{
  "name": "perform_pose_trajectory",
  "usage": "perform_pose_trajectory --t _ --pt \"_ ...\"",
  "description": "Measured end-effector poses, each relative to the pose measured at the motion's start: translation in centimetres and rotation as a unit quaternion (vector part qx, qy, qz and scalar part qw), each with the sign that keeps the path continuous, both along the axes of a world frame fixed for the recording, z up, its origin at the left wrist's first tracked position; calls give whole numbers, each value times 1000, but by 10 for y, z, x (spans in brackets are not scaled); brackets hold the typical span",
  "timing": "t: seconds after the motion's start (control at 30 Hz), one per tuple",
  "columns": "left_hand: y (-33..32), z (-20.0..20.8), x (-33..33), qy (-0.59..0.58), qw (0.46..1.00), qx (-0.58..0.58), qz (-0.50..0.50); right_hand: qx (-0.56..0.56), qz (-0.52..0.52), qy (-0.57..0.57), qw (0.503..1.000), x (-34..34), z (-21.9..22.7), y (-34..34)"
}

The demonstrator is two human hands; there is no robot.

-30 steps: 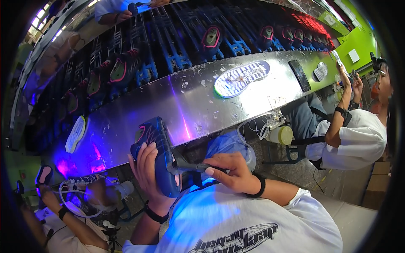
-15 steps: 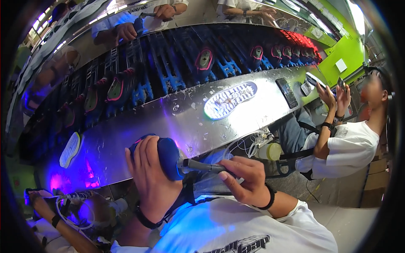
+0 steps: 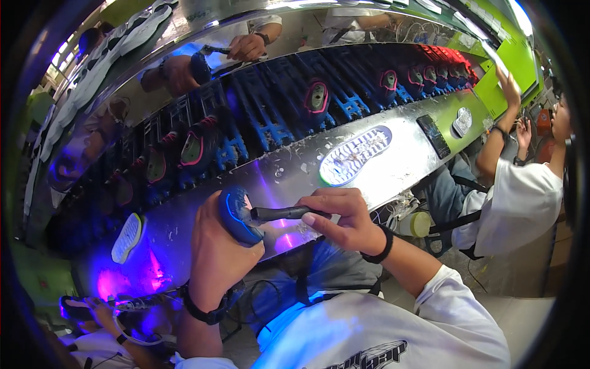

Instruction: Applying glue or adhesive primer to the edges of shoe soles using a manual brush at a factory workstation.

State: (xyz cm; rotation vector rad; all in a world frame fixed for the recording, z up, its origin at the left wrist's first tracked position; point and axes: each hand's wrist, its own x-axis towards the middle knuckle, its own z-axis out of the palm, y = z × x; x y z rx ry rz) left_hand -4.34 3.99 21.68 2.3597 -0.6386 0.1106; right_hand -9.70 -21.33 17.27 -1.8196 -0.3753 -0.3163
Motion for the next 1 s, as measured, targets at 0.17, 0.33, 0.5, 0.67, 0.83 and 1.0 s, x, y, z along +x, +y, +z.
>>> perform_pose_trajectory --t 0.17,0.33,0.5,0.67,0.83,1.0 --pt "19 -5 24 137 990 -4 -5 69 9 -20 997 15 -31 27" --pt "35 -10 44 187 982 -13 -18 90 -8 3 996 17 -58 44" --pt "46 -12 56 238 970 -25 -46 77 -28 -10 997 13 -78 53" --pt "54 -26 52 164 986 -29 -20 44 -41 68 996 5 -91 57" --pt "63 -47 38 101 994 -19 42 81 -44 178 980 -7 -96 61" --pt "89 -84 31 116 979 -167 8 145 -8 296 944 -14 -71 52"
